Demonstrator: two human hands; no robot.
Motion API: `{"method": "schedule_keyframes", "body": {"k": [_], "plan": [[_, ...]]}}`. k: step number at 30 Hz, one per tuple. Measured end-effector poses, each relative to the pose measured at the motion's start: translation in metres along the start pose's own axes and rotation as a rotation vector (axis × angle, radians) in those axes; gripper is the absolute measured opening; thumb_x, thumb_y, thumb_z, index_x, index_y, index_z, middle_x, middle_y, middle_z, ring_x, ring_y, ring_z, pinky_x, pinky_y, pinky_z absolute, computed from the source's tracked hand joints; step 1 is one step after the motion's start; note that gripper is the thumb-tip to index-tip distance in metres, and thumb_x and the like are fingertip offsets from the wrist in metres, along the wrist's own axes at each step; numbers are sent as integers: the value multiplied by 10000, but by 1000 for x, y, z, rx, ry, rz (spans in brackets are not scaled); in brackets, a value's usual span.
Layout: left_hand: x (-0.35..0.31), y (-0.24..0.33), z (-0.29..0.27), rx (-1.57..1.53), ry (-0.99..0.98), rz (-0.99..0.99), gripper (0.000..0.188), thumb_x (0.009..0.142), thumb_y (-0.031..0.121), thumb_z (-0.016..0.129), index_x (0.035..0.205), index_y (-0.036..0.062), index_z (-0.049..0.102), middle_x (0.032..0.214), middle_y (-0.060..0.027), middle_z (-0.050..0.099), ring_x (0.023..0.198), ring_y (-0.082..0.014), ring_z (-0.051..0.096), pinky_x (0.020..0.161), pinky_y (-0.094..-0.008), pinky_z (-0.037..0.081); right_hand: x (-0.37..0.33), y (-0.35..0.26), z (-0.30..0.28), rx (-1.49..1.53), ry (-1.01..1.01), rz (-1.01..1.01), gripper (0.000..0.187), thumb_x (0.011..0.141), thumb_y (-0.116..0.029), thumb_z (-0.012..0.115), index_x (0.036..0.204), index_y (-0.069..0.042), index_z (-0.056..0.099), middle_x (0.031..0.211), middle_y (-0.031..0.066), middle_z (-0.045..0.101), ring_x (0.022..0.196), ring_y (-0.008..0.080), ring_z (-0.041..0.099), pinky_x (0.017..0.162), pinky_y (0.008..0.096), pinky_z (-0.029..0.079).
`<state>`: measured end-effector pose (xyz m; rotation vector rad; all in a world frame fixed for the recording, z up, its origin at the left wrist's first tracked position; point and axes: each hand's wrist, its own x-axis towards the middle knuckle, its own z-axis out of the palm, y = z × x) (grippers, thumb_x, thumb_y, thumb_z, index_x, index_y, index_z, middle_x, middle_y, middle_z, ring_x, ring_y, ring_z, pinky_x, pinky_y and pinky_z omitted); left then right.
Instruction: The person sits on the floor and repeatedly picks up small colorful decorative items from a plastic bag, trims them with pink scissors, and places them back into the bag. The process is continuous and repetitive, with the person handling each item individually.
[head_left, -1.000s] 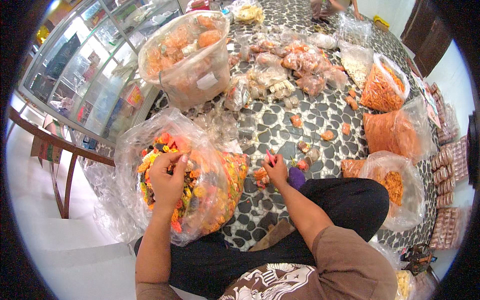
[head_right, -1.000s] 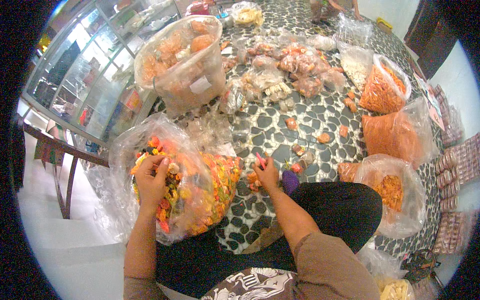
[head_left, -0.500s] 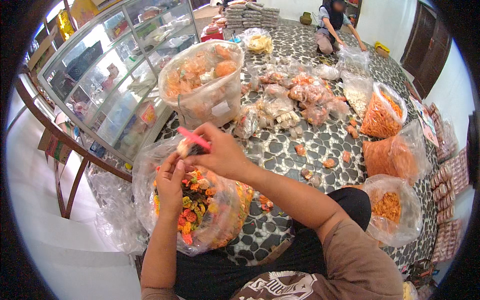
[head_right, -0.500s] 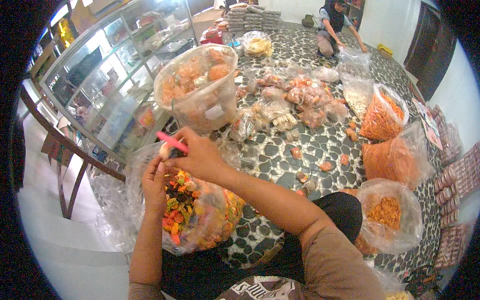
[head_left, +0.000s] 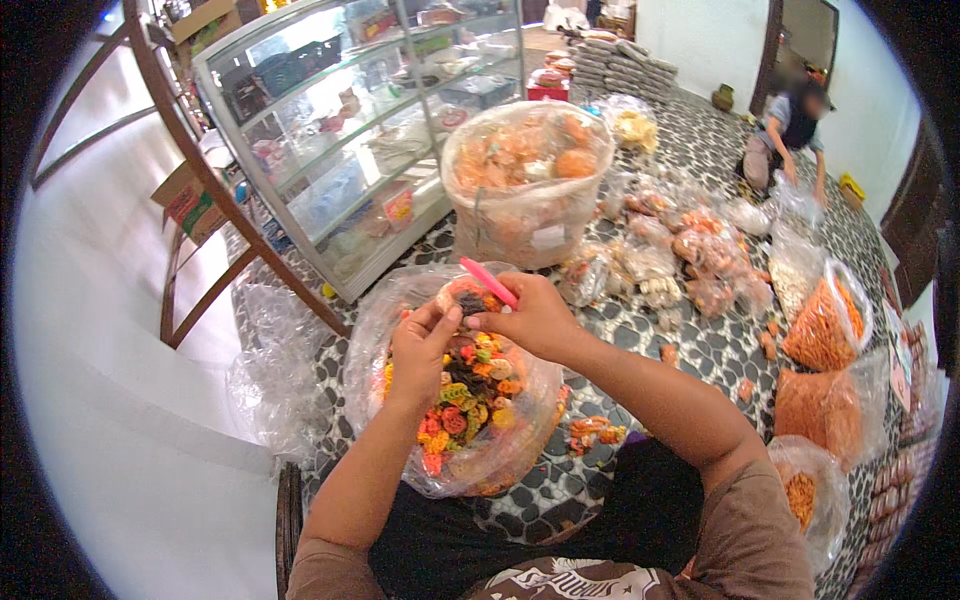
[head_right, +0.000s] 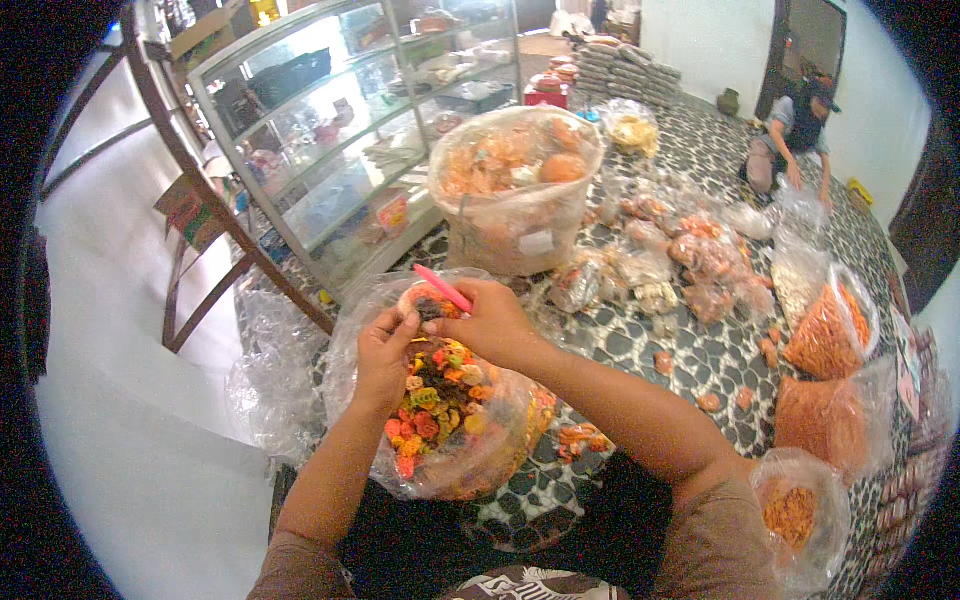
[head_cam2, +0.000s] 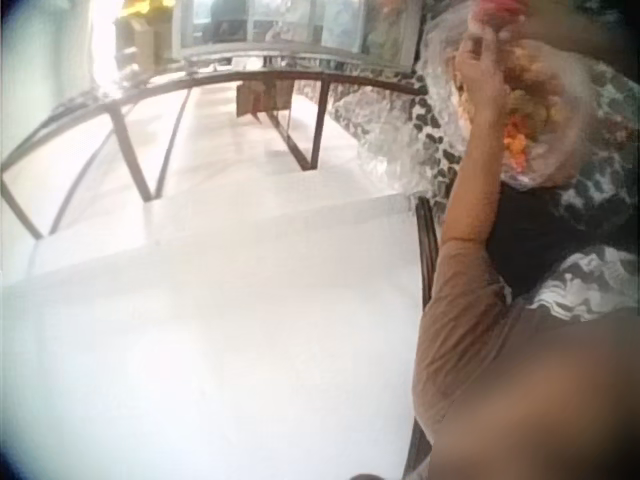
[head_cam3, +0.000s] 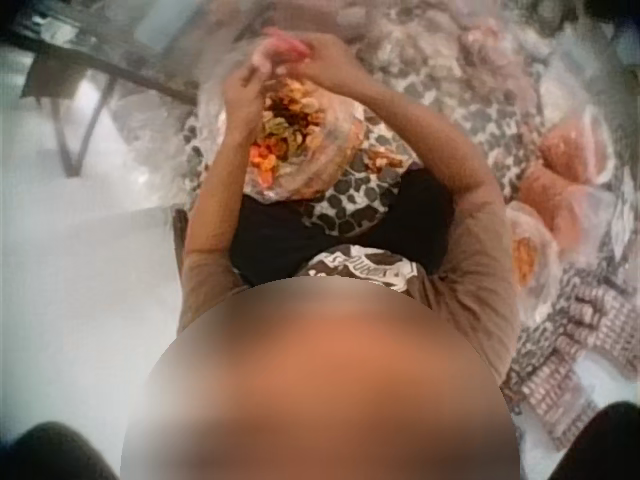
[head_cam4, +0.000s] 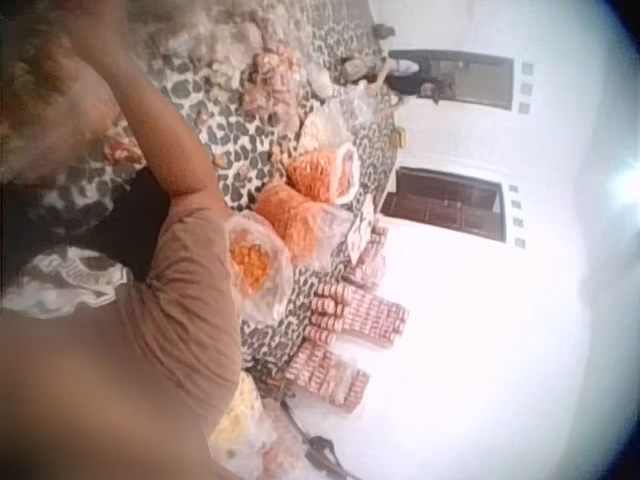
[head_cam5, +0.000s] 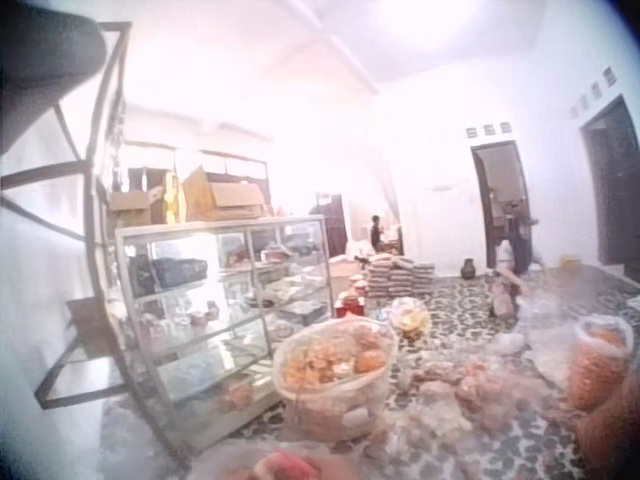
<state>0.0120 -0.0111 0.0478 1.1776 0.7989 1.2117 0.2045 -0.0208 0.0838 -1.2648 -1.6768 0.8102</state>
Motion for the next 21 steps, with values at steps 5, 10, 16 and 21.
{"method": "schedule_keyframes", "body": {"k": [5,10,16,21], "plan": [[3,9,-14,46,139,107,277,995,139,685,1225,-11,651,1081,-57,713,911,-117,690,759,-274,594,1,-18,-4,-128,34,-7,439,909,-252,702,1210,-28,473,952,224,672,889,384,688,769,477,517],[8,10,-25,-4,276,129,253,981,99,690,1202,-15,647,1039,-48,704,881,-111,693,727,-272,617,-9,-33,5,-351,-19,-260,293,980,-152,583,1254,-55,544,992,225,685,907,444,669,746,537,511],[2,13,-26,163,363,164,261,971,136,723,1180,-11,669,932,-21,687,797,-84,664,672,-243,586,-21,-40,21,-540,-92,-175,541,939,-97,594,1462,-177,480,1044,184,705,825,423,699,664,539,548],[1,14,-22,218,364,214,255,979,174,722,1153,-9,689,863,-14,679,713,-65,632,587,-225,527,-17,-31,29,-589,-54,-299,650,906,-80,612,1515,-202,423,1049,173,701,811,427,702,649,535,553]]}}
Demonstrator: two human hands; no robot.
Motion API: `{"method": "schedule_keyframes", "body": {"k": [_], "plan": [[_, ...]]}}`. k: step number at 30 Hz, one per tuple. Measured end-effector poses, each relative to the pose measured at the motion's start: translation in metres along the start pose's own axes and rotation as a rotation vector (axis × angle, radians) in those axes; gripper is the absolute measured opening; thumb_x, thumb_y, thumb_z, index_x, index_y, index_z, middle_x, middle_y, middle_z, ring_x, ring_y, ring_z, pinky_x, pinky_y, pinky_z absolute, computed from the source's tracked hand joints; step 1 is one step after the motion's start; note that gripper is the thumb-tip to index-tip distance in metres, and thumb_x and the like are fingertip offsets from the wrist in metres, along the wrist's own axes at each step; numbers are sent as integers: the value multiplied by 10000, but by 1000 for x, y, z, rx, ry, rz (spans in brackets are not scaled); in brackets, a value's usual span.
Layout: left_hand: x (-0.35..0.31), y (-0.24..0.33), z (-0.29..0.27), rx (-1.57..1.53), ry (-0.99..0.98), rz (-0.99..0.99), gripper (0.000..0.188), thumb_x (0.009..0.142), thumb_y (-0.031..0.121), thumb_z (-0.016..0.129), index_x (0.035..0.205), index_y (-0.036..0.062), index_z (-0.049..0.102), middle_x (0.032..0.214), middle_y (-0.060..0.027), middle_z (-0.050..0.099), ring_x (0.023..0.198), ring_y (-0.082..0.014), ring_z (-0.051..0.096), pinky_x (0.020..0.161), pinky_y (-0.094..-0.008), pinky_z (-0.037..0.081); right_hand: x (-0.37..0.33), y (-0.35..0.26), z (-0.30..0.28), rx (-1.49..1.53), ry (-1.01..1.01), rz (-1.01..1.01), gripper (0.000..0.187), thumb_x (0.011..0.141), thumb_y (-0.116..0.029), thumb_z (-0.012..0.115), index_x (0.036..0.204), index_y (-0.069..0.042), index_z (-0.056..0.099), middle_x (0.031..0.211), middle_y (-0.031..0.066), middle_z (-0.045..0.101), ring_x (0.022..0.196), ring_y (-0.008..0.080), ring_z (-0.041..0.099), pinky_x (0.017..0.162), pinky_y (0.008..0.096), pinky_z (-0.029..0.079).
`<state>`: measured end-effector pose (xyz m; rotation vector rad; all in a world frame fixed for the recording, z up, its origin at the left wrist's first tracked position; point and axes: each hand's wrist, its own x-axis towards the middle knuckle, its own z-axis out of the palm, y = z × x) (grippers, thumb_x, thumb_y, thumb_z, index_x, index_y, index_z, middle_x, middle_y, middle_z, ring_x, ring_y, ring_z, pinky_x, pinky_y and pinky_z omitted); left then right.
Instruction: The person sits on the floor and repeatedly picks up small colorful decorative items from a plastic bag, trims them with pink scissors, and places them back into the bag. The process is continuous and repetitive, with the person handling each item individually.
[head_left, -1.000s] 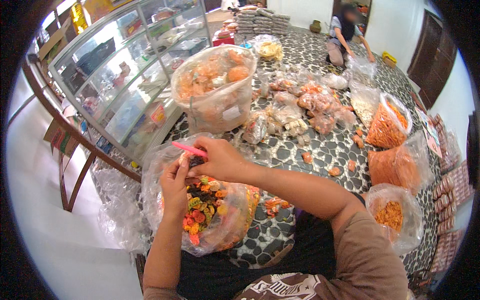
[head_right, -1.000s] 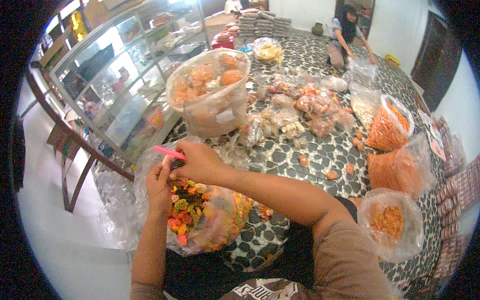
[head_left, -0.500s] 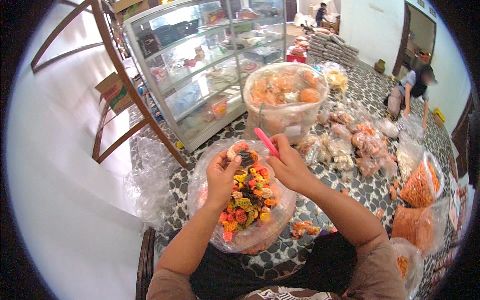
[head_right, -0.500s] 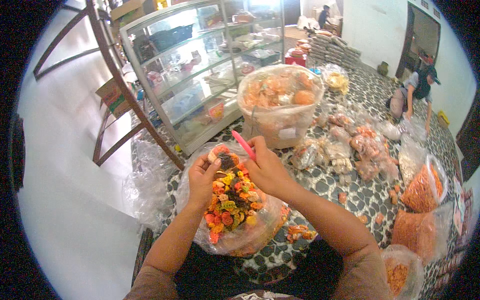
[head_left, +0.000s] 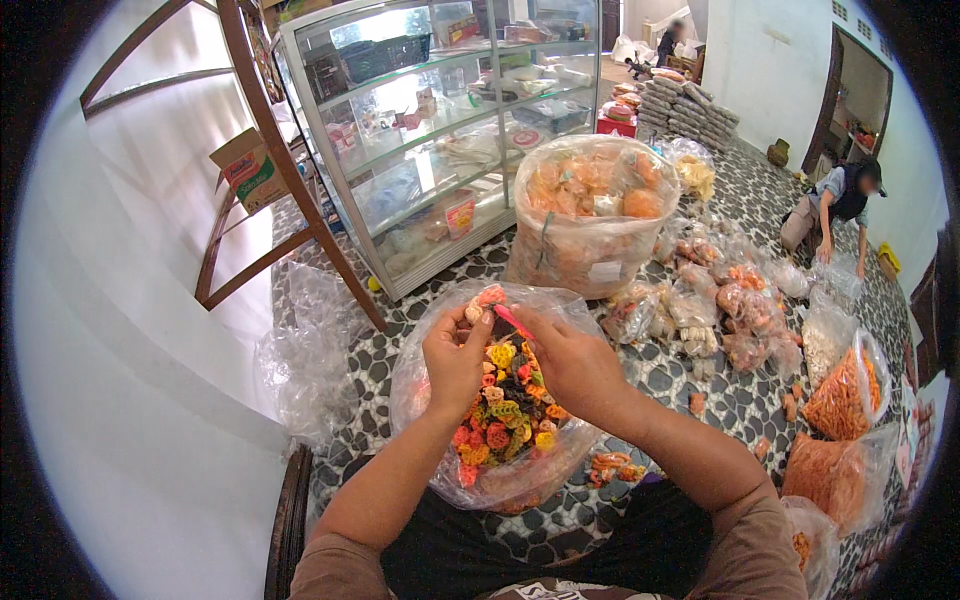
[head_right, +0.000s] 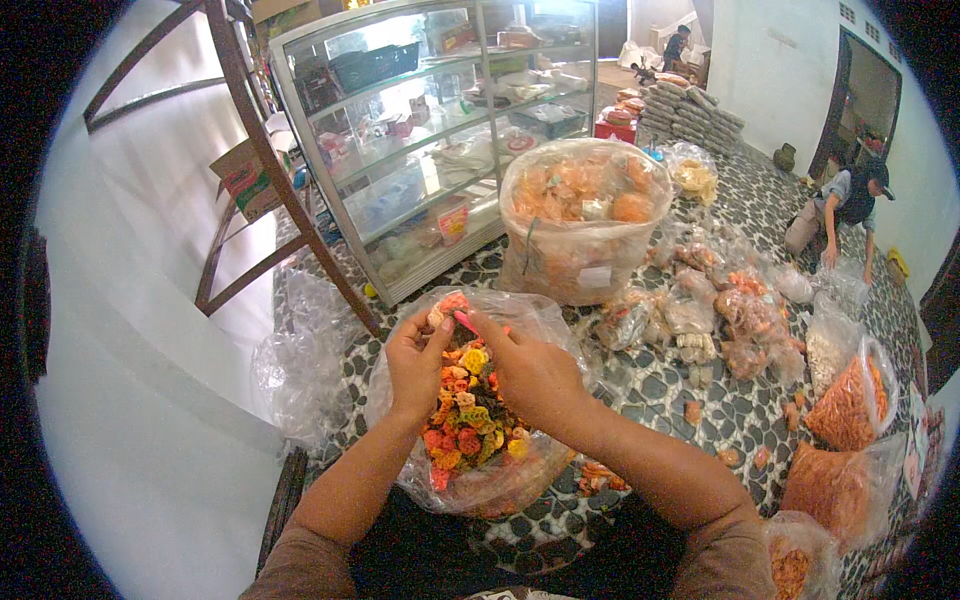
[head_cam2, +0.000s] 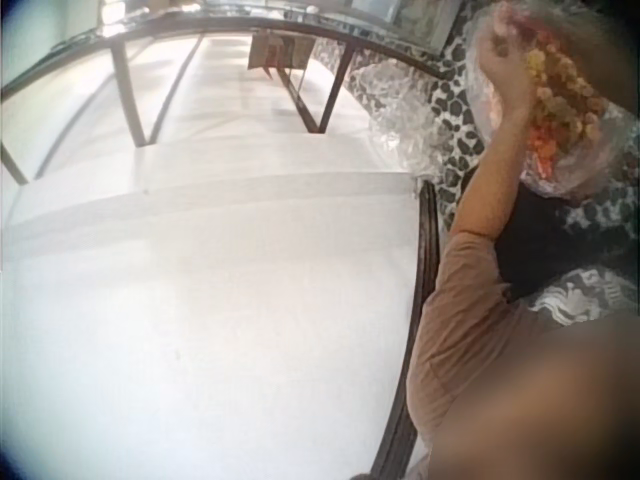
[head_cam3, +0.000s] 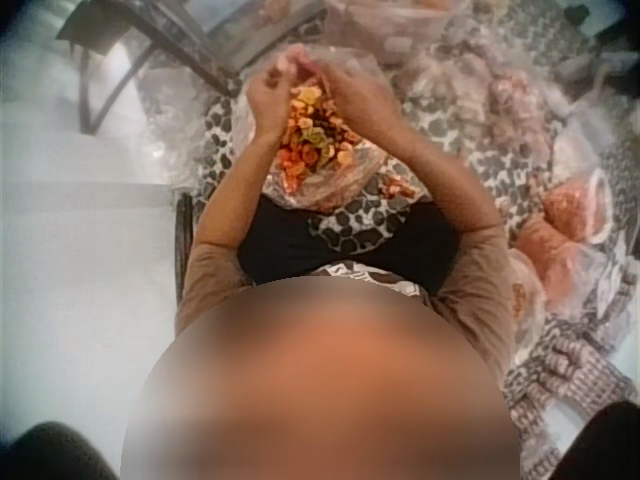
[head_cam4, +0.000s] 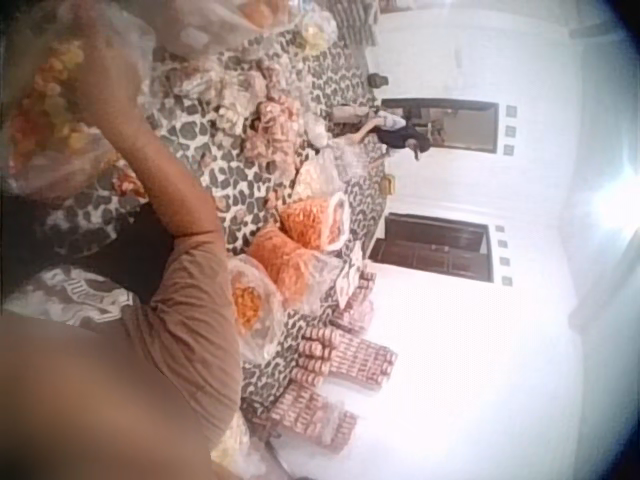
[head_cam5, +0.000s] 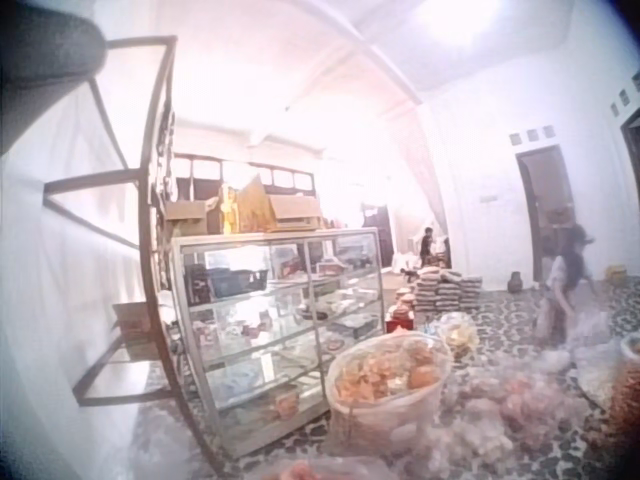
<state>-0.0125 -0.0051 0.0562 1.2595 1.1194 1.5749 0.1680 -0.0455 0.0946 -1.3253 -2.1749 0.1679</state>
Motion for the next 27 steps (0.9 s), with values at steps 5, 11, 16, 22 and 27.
{"method": "schedule_keyframes", "body": {"k": [5,11,16,22,27], "plan": [[-3,0,-1,63,32,4,267,989,184,709,1161,-20,695,855,-19,682,669,-69,618,557,-230,512,-1,3,1,75,3,-8,682,887,-85,636,1522,-202,417,1079,176,688,867,431,695,686,531,559],[-3,-2,2,34,28,-27,260,990,164,705,1158,-35,703,808,-17,675,635,-70,609,558,-224,497,-1,1,-5,104,-18,-12,747,876,-75,647,1555,-239,383,1130,184,671,920,431,689,721,525,567],[-4,-4,6,61,6,47,242,984,114,704,1156,-56,699,816,-19,684,645,-61,608,563,-219,489,-1,-4,-6,96,15,-6,563,935,-25,580,1475,-169,503,1030,195,685,855,420,684,698,501,560],[-4,-1,9,52,45,28,227,991,126,693,1119,-62,709,816,-29,697,632,-68,621,562,-222,501,-1,-7,-8,13,-124,43,736,877,-80,634,1555,-228,389,1119,185,659,880,427,697,703,517,577],[-1,-2,6,2,83,-19,221,996,136,682,1080,-66,714,790,-46,699,599,-87,632,548,-238,518,-7,-9,-8,7,-100,7,693,874,-55,613,1530,-178,423,1095,197,652,883,421,698,706,513,579]]}}
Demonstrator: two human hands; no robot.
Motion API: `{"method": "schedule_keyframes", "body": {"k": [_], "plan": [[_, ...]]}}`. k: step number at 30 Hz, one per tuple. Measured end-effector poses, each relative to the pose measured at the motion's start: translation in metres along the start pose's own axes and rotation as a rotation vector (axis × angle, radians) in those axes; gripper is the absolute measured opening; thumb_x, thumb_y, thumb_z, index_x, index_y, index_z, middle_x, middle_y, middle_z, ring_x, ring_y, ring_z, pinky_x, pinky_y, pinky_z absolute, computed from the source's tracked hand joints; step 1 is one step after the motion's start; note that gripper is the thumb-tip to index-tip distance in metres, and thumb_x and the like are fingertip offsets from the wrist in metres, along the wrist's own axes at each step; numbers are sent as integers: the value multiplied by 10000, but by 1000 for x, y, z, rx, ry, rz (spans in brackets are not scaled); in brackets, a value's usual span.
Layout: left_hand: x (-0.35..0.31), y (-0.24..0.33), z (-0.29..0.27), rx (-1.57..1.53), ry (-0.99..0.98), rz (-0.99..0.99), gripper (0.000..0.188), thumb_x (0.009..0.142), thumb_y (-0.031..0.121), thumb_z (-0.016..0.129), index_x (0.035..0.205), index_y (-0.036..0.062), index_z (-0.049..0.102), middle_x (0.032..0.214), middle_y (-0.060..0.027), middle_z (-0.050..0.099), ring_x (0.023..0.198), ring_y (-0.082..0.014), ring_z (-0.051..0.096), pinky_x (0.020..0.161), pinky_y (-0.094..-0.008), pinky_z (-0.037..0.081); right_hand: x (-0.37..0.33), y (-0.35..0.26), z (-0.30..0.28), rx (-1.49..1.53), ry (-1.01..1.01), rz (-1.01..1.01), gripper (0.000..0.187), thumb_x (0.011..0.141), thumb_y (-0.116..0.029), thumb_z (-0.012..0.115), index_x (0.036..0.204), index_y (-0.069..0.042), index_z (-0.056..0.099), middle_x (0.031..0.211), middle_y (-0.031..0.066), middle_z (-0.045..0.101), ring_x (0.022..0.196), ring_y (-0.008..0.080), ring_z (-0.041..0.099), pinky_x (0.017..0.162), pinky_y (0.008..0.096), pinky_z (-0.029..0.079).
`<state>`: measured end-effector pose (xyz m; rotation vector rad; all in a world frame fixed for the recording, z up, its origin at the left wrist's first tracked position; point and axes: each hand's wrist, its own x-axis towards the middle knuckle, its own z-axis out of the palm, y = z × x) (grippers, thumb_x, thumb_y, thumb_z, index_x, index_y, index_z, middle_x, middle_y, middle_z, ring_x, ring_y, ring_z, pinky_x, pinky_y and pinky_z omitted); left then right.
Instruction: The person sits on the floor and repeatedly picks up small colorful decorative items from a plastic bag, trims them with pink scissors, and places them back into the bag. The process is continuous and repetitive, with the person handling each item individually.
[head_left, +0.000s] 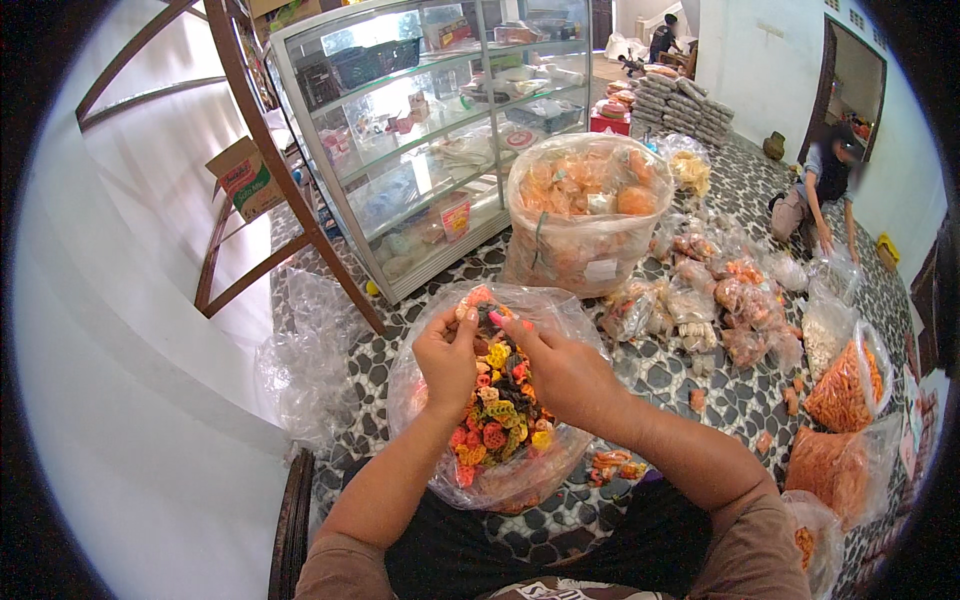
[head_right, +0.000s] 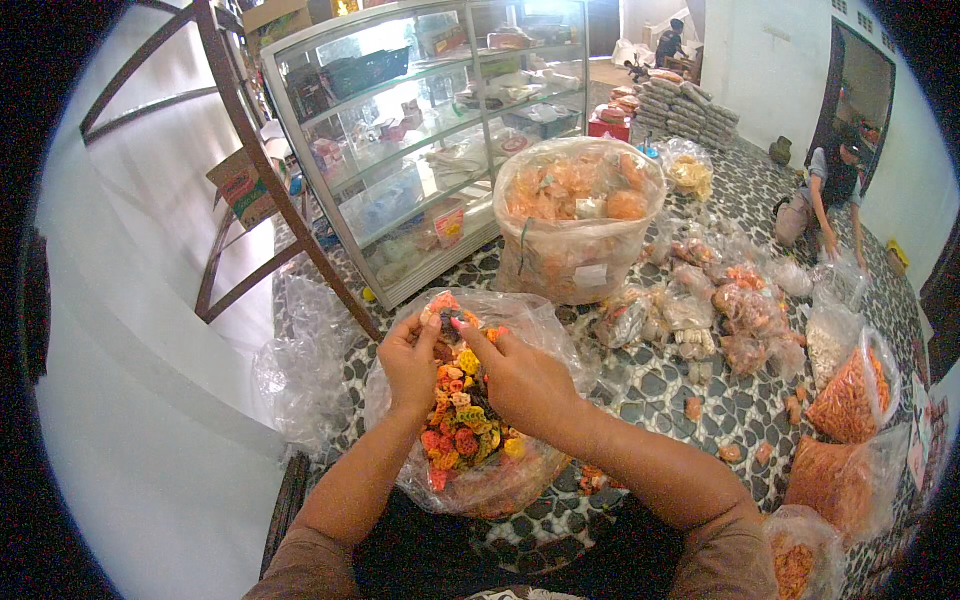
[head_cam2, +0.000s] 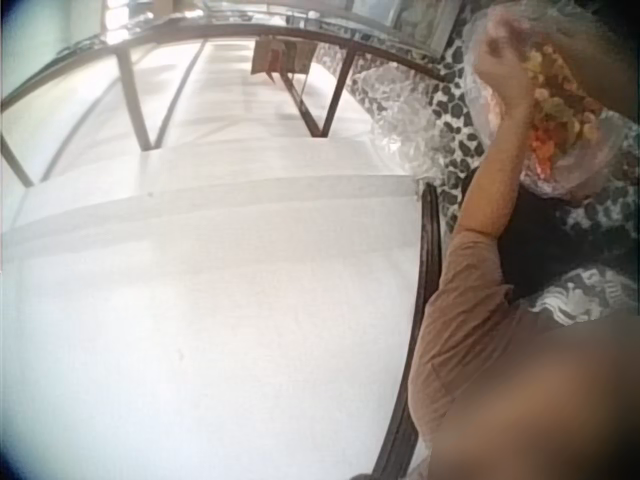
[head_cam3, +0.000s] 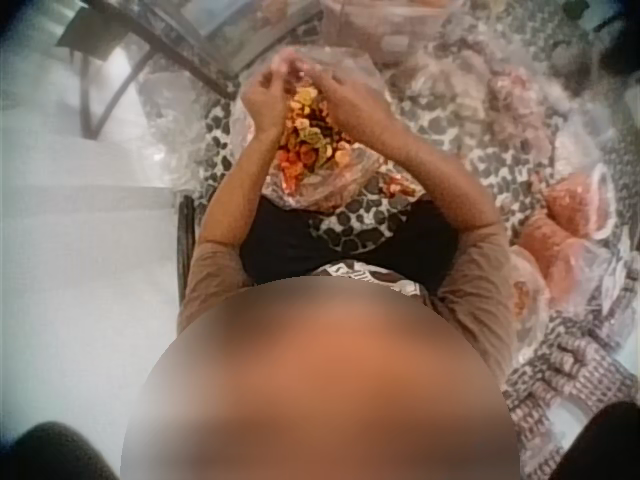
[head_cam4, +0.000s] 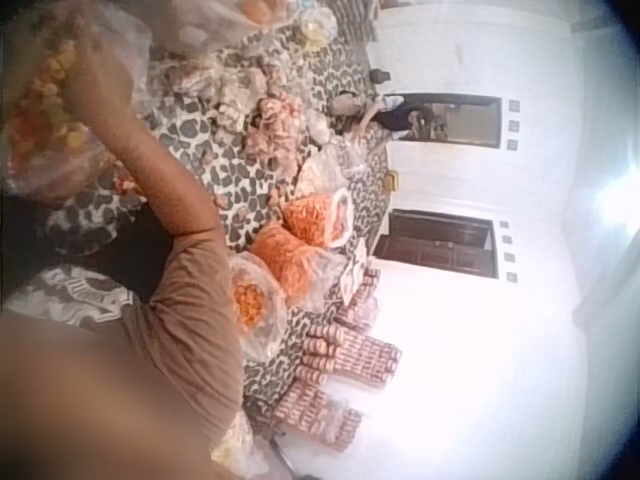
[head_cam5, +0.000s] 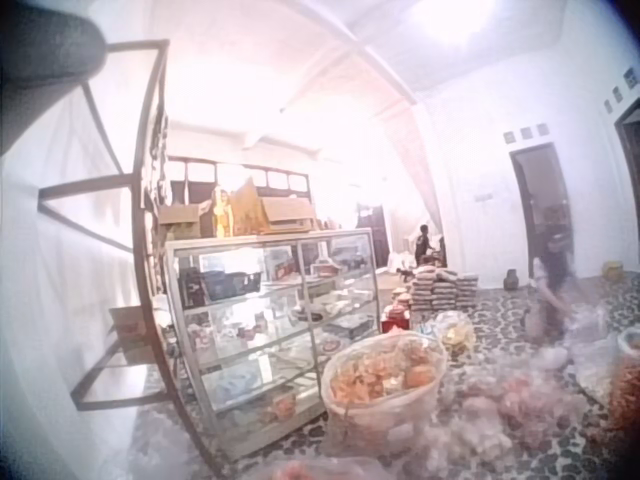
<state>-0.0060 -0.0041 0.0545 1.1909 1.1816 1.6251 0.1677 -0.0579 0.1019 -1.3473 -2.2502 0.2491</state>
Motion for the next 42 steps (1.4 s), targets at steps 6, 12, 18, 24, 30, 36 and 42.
{"method": "schedule_keyframes", "body": {"k": [6,12,18,24,30,36,42], "plan": [[18,-10,-11,-100,92,-42,217,997,144,679,1049,-65,706,788,-69,700,582,-106,639,531,-258,536,-6,2,6,19,-118,38,669,878,-73,615,1517,-178,444,1109,209,662,894,425,696,722,514,584],[22,-9,-21,-186,89,-126,223,1004,157,672,1059,-58,691,829,-85,708,592,-118,649,528,-265,552,-6,11,6,23,-3,145,431,916,-135,626,1343,-107,575,1054,201,666,897,410,685,714,525,551],[-6,-10,1,-215,-101,-219,204,1021,164,651,1054,-32,698,905,-55,714,732,-103,676,655,-269,600,13,28,20,277,362,50,261,897,-247,737,1031,-33,670,946,162,646,854,389,654,700,472,503],[-15,-16,8,-211,-209,-198,244,1008,180,679,1113,-39,697,960,-34,699,784,-96,673,698,-266,606,21,36,41,391,439,111,215,895,-199,757,940,-17,652,875,144,606,781,381,623,672,459,476],[-16,-17,9,-141,-211,-190,283,987,189,714,1155,-38,688,947,-19,688,780,-78,652,687,-250,581,22,44,49,319,458,90,182,901,-164,725,917,-22,612,885,162,600,785,414,614,660,484,467],[-16,-13,8,-121,-280,-176,284,964,165,740,1162,-35,698,924,-1,692,746,-53,609,664,-232,514,22,51,58,193,443,59,142,885,-106,677,967,-41,580,937,186,611,815,455,616,671,532,476],[-13,-18,6,-129,-306,-196,313,947,150,754,1188,-39,691,933,1,697,778,-55,625,681,-227,517,29,58,58,238,485,80,142,925,-139,668,965,-35,578,919,201,609,828,463,618,685,537,472]]}}
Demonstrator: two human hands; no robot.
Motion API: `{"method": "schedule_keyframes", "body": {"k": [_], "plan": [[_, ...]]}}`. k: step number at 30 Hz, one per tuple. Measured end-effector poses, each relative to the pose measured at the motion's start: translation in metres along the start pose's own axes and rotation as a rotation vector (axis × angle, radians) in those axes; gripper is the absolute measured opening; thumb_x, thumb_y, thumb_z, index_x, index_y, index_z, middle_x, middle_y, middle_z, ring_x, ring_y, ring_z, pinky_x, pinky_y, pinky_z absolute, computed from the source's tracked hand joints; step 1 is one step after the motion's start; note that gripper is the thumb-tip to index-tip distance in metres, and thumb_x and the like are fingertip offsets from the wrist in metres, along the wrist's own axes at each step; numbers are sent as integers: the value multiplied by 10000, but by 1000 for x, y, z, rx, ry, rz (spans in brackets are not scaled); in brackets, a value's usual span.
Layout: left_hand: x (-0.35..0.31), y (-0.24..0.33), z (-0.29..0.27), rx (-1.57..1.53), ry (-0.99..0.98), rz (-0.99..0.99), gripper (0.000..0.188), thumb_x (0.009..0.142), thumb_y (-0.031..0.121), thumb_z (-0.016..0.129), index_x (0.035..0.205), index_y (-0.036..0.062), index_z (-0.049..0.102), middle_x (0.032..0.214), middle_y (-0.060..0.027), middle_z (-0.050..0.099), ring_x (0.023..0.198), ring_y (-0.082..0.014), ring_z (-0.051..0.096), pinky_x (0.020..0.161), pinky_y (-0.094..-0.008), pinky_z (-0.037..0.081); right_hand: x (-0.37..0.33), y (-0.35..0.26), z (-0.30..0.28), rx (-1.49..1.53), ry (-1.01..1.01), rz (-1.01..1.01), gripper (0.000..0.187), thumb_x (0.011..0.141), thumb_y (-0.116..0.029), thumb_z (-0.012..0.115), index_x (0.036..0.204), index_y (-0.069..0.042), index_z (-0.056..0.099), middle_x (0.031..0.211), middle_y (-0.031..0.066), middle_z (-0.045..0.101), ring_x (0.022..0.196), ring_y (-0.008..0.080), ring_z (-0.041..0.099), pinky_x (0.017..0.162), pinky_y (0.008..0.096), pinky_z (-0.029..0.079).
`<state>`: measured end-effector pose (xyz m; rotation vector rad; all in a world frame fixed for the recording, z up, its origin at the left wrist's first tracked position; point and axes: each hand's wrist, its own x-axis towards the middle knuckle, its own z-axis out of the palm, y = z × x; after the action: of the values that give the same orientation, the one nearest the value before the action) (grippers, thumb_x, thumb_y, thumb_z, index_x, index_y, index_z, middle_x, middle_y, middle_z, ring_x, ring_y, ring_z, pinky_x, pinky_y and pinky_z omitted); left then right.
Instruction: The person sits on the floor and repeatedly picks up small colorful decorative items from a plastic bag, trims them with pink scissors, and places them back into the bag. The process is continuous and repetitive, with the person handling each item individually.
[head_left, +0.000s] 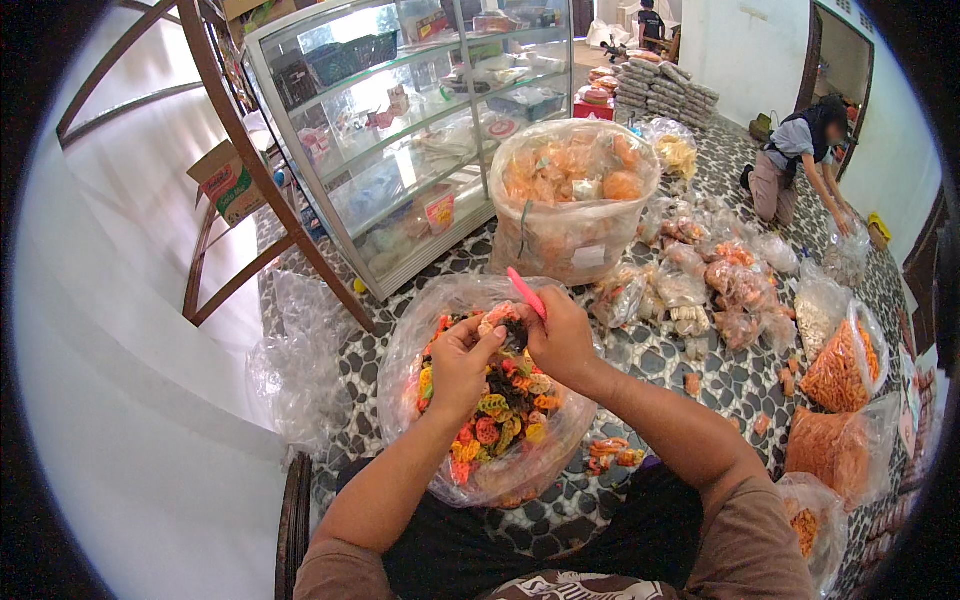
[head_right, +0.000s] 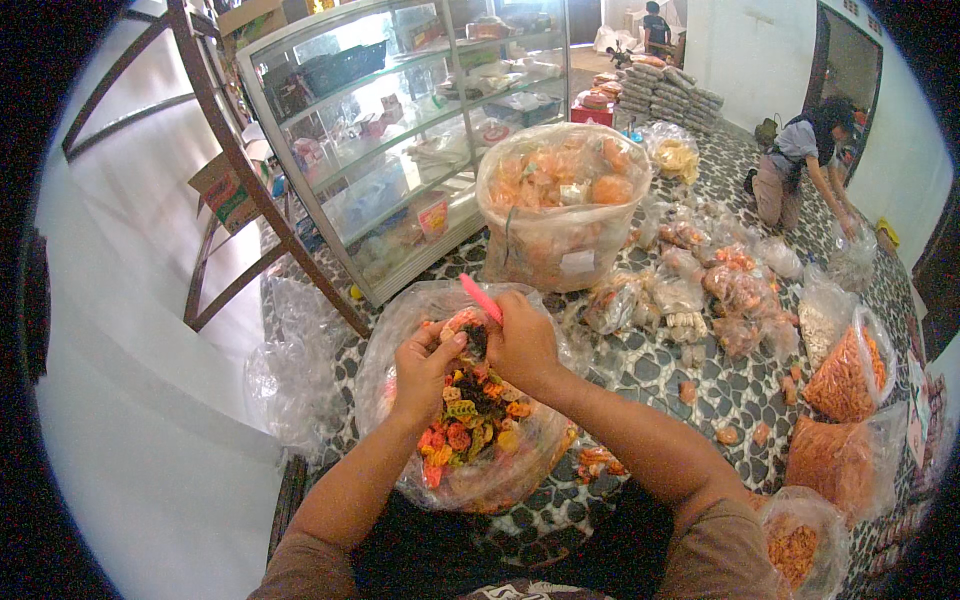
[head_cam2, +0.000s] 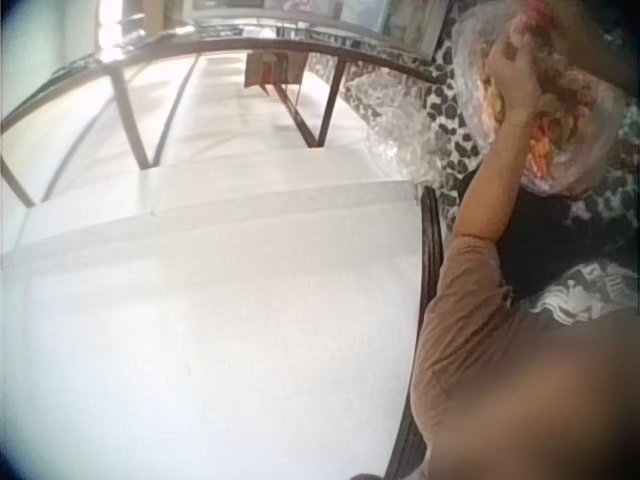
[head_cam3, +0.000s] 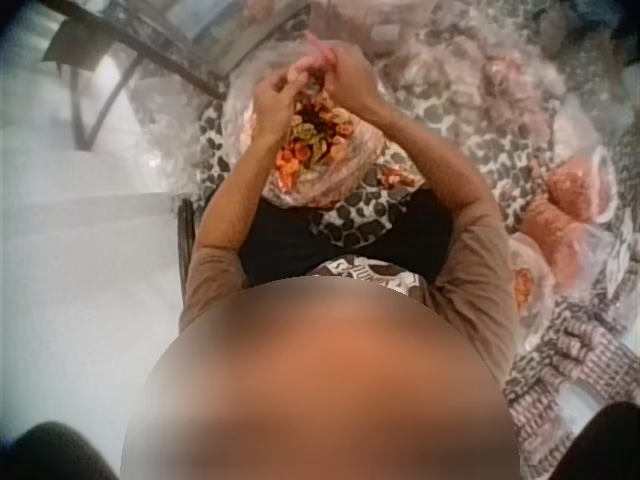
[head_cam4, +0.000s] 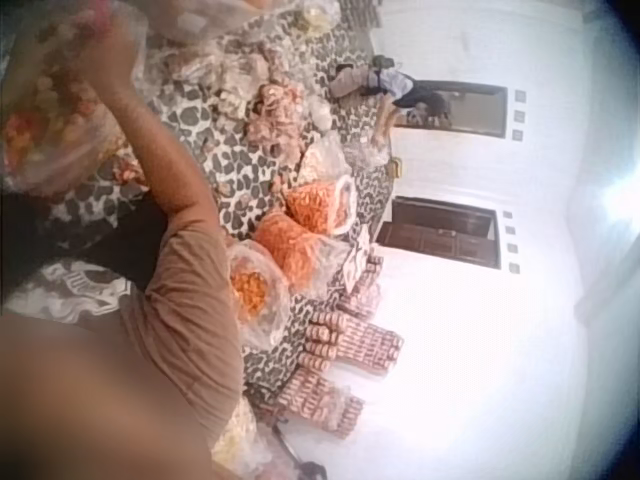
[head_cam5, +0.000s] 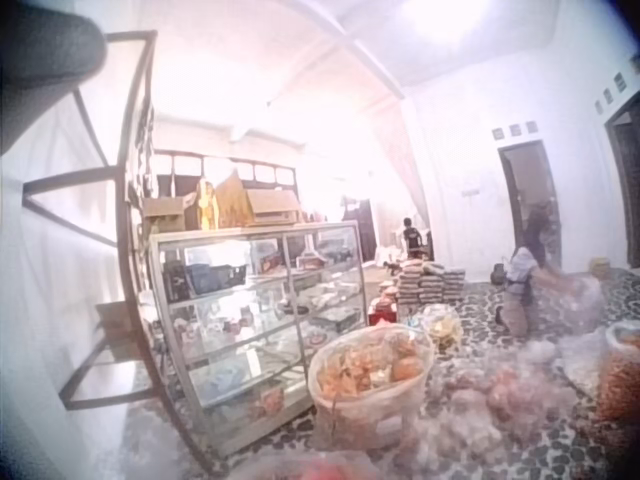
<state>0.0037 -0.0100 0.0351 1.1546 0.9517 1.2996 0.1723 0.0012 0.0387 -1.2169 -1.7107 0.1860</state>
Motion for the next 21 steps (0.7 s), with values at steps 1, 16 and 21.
{"method": "schedule_keyframes", "body": {"k": [1,16,21], "plan": [[1,-1,0,-45,-4,-36,323,946,150,755,1198,-40,686,942,-2,698,788,-58,631,688,-227,522,1,0,0,26,2,22,148,934,-148,668,963,-34,578,913,202,609,831,463,617,687,534,472],[-2,-4,1,139,8,2,330,977,199,725,1232,-8,693,1062,-25,708,882,-88,652,707,-249,559,-3,-9,-5,71,-108,73,218,937,-231,695,919,-24,626,898,174,602,835,420,618,695,489,471],[-1,-4,1,196,2,64,319,981,199,726,1212,-21,708,1024,-15,716,868,-69,631,723,-235,530,-3,-5,2,268,-106,232,200,949,-207,680,950,-9,647,878,175,661,801,379,645,696,458,478]]}}
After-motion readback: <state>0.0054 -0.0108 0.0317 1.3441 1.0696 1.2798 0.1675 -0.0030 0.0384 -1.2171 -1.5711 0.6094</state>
